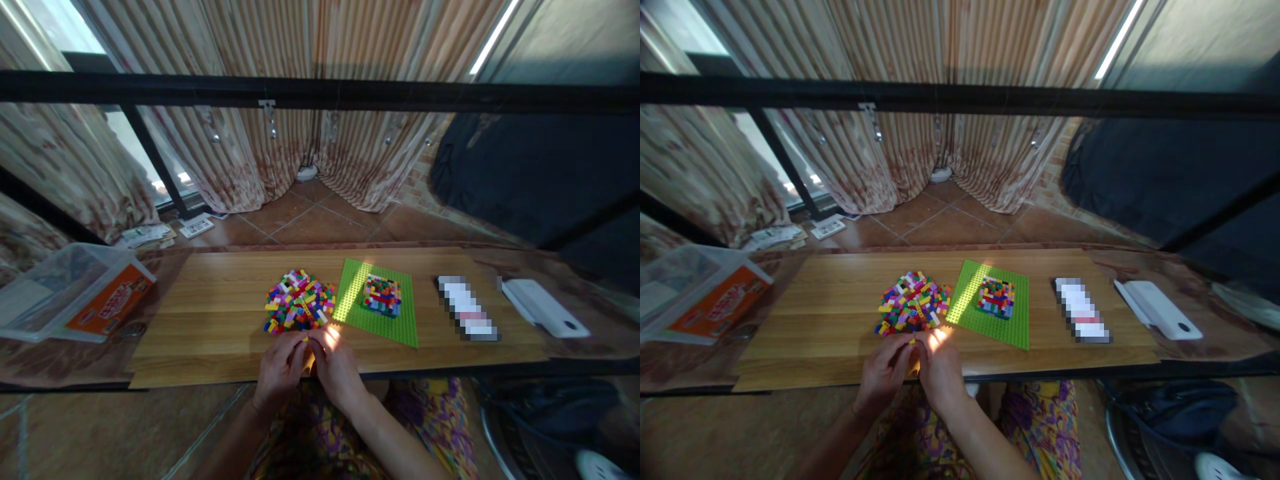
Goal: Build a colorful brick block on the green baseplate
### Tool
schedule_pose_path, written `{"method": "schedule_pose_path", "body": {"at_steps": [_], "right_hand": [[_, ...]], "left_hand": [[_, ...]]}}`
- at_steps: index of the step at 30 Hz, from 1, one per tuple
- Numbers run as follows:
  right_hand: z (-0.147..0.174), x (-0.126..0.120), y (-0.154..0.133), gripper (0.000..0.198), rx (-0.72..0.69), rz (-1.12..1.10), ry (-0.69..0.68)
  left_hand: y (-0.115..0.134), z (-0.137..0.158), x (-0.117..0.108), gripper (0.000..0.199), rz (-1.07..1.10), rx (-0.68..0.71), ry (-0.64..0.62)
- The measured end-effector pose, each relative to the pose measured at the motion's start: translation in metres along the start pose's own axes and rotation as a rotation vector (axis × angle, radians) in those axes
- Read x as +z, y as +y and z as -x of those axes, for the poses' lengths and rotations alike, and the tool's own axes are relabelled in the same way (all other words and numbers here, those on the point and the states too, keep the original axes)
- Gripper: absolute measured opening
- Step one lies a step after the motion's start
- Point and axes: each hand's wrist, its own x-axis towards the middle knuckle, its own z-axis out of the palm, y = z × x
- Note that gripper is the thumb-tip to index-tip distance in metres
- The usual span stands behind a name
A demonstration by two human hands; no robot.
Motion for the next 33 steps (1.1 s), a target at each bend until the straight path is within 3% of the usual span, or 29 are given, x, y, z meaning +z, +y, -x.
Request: {"method": "schedule_pose_path", "body": {"at_steps": [8, 18, 25, 33], "right_hand": [[0.002, 0.004, -0.005, 0.022, 0.128, -0.031, 0.114], [-0.006, -0.045, 0.034, 0.028, 0.233, -0.218, 0.343], [-0.004, -0.064, 0.052, 0.030, 0.326, -0.268, 0.426], [-0.005, -0.083, 0.061, 0.029, 0.381, -0.150, 0.451]], "left_hand": [[-0.001, 0.000, 0.002, 0.015, -0.008, -0.028, 0.034], [-0.005, 0.002, 0.005, 0.014, -0.033, 0.027, 0.041], [-0.007, 0.002, 0.006, 0.016, -0.039, 0.049, 0.049], [-0.005, 0.000, 0.005, 0.013, -0.052, 0.050, 0.036]]}}
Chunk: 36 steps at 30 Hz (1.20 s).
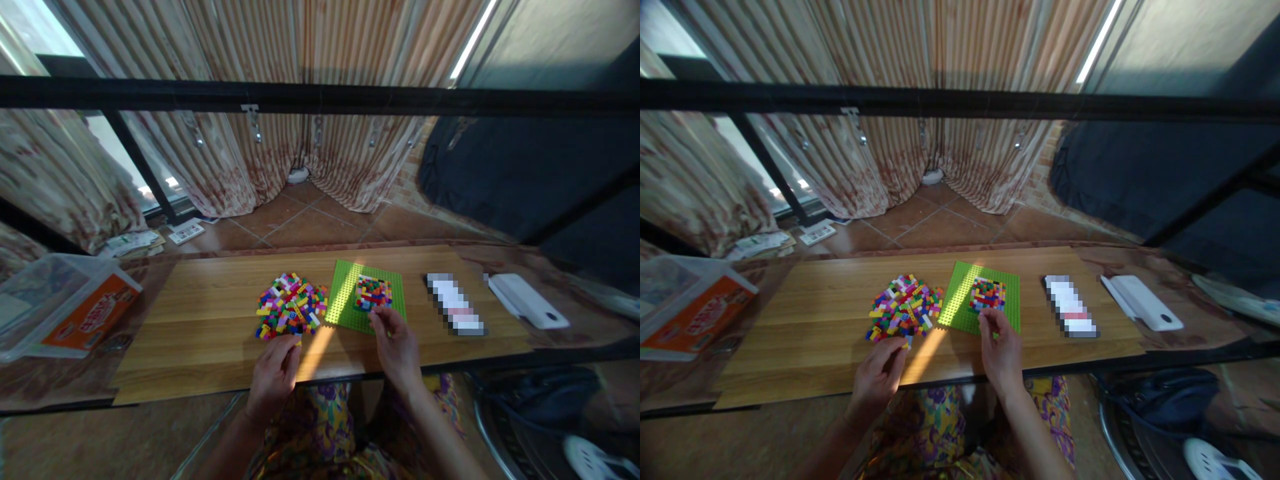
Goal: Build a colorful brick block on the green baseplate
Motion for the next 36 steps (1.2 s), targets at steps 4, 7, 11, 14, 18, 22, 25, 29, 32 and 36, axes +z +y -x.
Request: {"method": "schedule_pose_path", "body": {"at_steps": [4, 7, 11, 14, 18, 22, 25, 29, 32, 36], "right_hand": [[-0.010, -0.005, 0.004, 0.027, -0.121, 0.118, 0.059], [-0.019, -0.003, 0.009, 0.025, -0.231, 0.177, 0.155], [-0.025, 0.007, 0.018, 0.021, -0.258, 0.191, 0.230], [-0.027, 0.014, 0.022, 0.020, -0.250, 0.186, 0.254], [-0.029, 0.019, 0.024, 0.019, -0.219, 0.161, 0.264], [-0.031, 0.022, 0.025, 0.019, -0.212, 0.147, 0.262], [-0.032, 0.023, 0.026, 0.019, -0.196, 0.117, 0.273], [-0.034, 0.024, 0.026, 0.018, -0.174, 0.081, 0.274], [-0.034, 0.024, 0.026, 0.017, -0.166, 0.058, 0.271], [-0.034, 0.024, 0.025, 0.017, -0.168, 0.071, 0.274]], "left_hand": [[0.000, 0.000, -0.001, 0.014, -0.002, 0.006, -0.004], [0.001, 0.000, 0.000, 0.014, -0.003, 0.015, 0.001], [0.001, 0.000, 0.000, 0.014, -0.002, 0.011, -0.005], [0.000, 0.000, 0.000, 0.014, -0.013, 0.022, -0.008], [-0.001, -0.001, 0.000, 0.015, -0.025, 0.035, -0.012], [-0.002, 0.000, 0.001, 0.015, -0.032, 0.043, -0.016], [-0.001, 0.000, 0.001, 0.014, -0.027, 0.052, -0.024], [0.000, -0.001, 0.000, 0.013, -0.020, 0.050, -0.024], [0.002, -0.001, 0.000, 0.014, -0.025, 0.048, -0.027], [0.001, 0.000, 0.000, 0.014, -0.033, 0.041, -0.038]]}}
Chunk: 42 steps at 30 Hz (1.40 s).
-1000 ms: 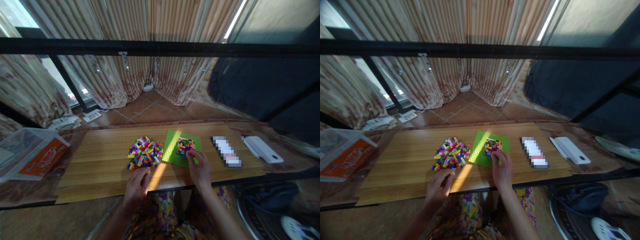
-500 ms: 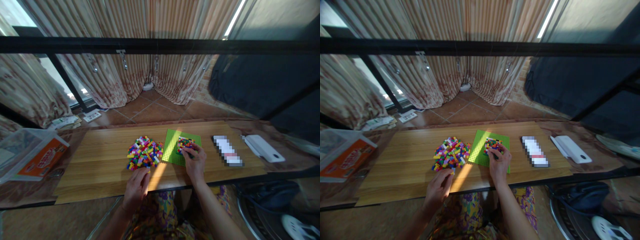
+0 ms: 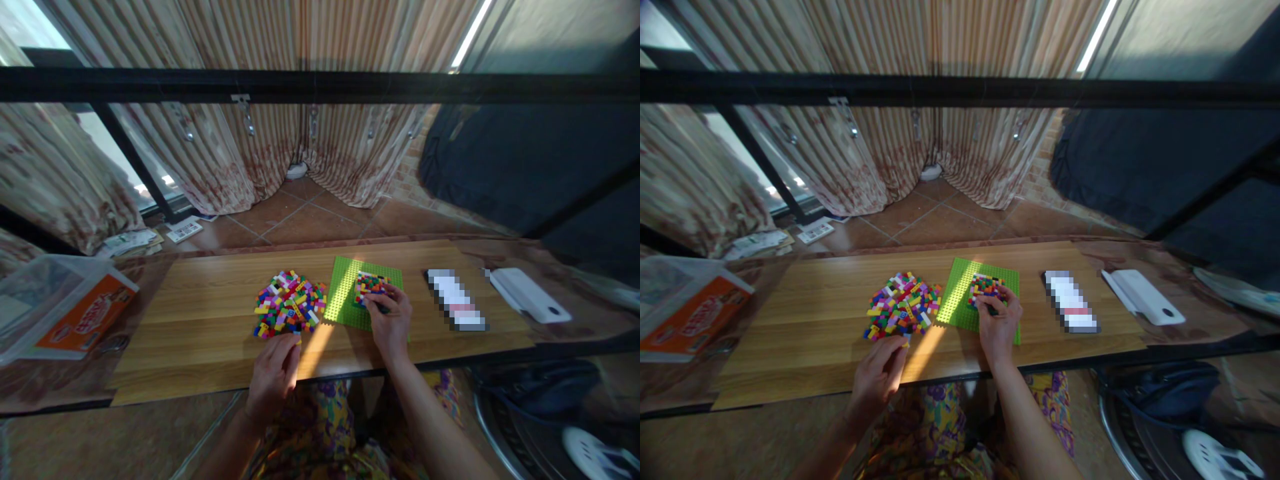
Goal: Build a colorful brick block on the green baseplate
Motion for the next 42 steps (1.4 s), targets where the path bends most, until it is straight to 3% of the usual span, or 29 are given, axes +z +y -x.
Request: {"method": "schedule_pose_path", "body": {"at_steps": [9, 15, 17, 21, 24, 30, 37, 42], "right_hand": [[-0.003, -0.004, -0.002, 0.021, -0.079, 0.068, -0.040], [0.014, -0.009, -0.024, 0.018, -0.264, 0.228, -0.019], [0.026, -0.006, -0.035, 0.017, -0.320, 0.203, -0.147], [0.045, 0.010, -0.052, 0.021, -0.368, 0.179, -0.533], [0.048, 0.024, -0.059, 0.029, -0.430, 0.253, -0.672], [0.036, 0.038, -0.062, 0.028, -0.619, 0.309, -0.771], [0.032, 0.039, -0.057, 0.027, -0.606, 0.341, -0.796], [0.032, 0.038, -0.060, 0.017, -0.579, 0.369, -0.796]], "left_hand": [[0.000, 0.001, 0.000, 0.014, -0.006, -0.005, 0.007], [-0.001, 0.002, 0.001, 0.014, -0.001, 0.017, 0.011], [-0.002, 0.002, 0.001, 0.015, -0.002, 0.019, 0.004], [-0.002, 0.002, 0.001, 0.016, -0.006, 0.028, 0.000], [-0.002, 0.003, 0.001, 0.016, -0.015, 0.022, -0.007], [0.000, 0.003, 0.001, 0.017, -0.022, 0.007, -0.010], [0.002, 0.001, 0.000, 0.017, -0.037, 0.021, -0.013], [0.000, 0.001, 0.001, 0.018, -0.042, 0.035, -0.016]]}}
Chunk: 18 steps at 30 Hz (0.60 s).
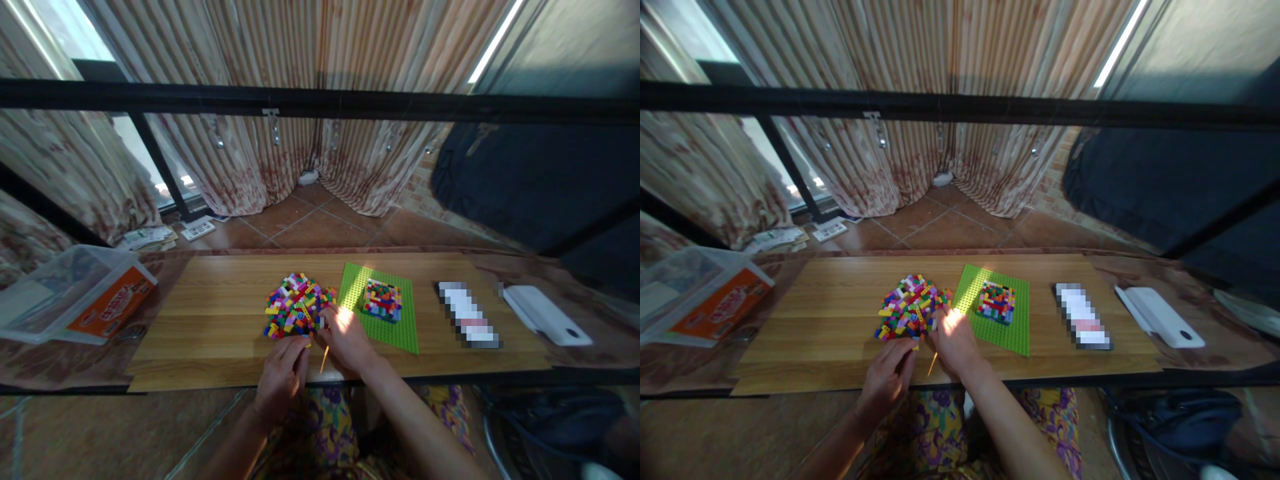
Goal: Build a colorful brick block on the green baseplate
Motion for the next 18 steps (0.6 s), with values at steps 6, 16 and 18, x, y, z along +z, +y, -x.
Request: {"method": "schedule_pose_path", "body": {"at_steps": [6, 16, 18], "right_hand": [[0.010, -0.009, -0.004, 0.016, 0.026, 0.026, -0.032], [0.008, -0.014, -0.013, 0.021, 0.099, 0.067, -0.075], [0.007, -0.015, -0.013, 0.017, 0.092, 0.067, -0.076]], "left_hand": [[0.001, -0.002, 0.000, 0.019, -0.002, 0.010, 0.022], [-0.002, 0.000, 0.001, 0.019, -0.004, 0.016, 0.011], [-0.002, 0.000, 0.001, 0.019, -0.006, 0.014, 0.004]]}}
